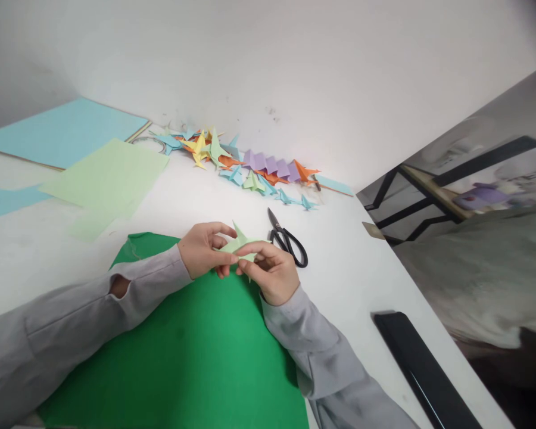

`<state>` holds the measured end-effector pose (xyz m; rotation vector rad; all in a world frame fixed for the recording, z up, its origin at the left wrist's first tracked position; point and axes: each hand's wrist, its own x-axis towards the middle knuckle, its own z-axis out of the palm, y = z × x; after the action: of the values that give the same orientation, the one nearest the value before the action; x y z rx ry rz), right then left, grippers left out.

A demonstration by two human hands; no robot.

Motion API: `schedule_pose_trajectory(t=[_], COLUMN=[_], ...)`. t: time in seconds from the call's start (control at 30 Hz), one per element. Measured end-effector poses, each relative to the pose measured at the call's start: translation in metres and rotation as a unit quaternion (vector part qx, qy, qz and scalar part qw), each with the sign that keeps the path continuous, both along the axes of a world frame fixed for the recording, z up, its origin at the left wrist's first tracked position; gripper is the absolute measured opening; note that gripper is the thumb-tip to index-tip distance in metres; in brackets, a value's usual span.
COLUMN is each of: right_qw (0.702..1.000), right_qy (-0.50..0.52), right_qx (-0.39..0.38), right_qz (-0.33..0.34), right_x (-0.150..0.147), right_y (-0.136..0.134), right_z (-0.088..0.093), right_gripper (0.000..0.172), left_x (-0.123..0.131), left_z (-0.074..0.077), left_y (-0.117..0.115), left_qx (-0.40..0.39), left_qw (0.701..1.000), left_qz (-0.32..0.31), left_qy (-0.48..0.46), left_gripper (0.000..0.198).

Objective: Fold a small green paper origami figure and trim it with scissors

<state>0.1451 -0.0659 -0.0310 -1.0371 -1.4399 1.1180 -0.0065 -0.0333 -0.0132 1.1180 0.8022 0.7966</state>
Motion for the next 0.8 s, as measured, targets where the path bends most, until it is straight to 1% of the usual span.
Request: schedule_pose_trajectory(t=[0.1,0.13,0.27,0.37,0.43,0.53,0.67,0.73,0.8], right_qw=[0.999,0.999,0.994,0.984,0.976,0.966,0.956,0.955,0.961], right_qy=[0.013,0.018,0.074,0.133,0.167,0.198,0.224,0.229,0.214], right_qx=[-0.012,-0.022,-0.08,-0.112,-0.134,-0.166,-0.189,-0.189,-0.173], right_qz=[-0.033,-0.035,0.0,0.027,0.031,0.027,0.028,0.03,0.029], right_x=[-0.002,-0.002,0.002,0.003,0.003,0.002,0.003,0.005,0.006], right_y=[-0.001,-0.001,0.002,0.004,0.004,0.002,0.002,0.004,0.005], right_z=[0.0,0.0,0.001,0.005,0.007,0.011,0.013,0.011,0.009], right_gripper=[0.01,0.01,0.012,0.013,0.013,0.012,0.013,0.013,0.013], left_x=[0.0,-0.001,-0.004,-0.007,-0.008,-0.008,-0.009,-0.01,-0.01], left_z=[0.0,0.0,0.002,0.004,0.004,0.003,0.003,0.004,0.005], left_y=[0.0,0.0,0.002,0.003,0.004,0.004,0.005,0.005,0.004], left_qx=[-0.007,-0.015,-0.086,-0.137,-0.156,-0.17,-0.177,-0.176,-0.169], left_qw=[1.0,0.999,0.991,0.984,0.98,0.977,0.977,0.98,0.983], left_qz=[-0.023,-0.036,-0.084,-0.084,-0.078,-0.069,-0.051,-0.034,-0.018], left_qy=[-0.009,-0.017,-0.058,-0.083,-0.092,-0.105,-0.106,-0.09,-0.073], left_gripper=[0.043,0.045,0.061,0.075,0.079,0.076,0.067,0.064,0.063])
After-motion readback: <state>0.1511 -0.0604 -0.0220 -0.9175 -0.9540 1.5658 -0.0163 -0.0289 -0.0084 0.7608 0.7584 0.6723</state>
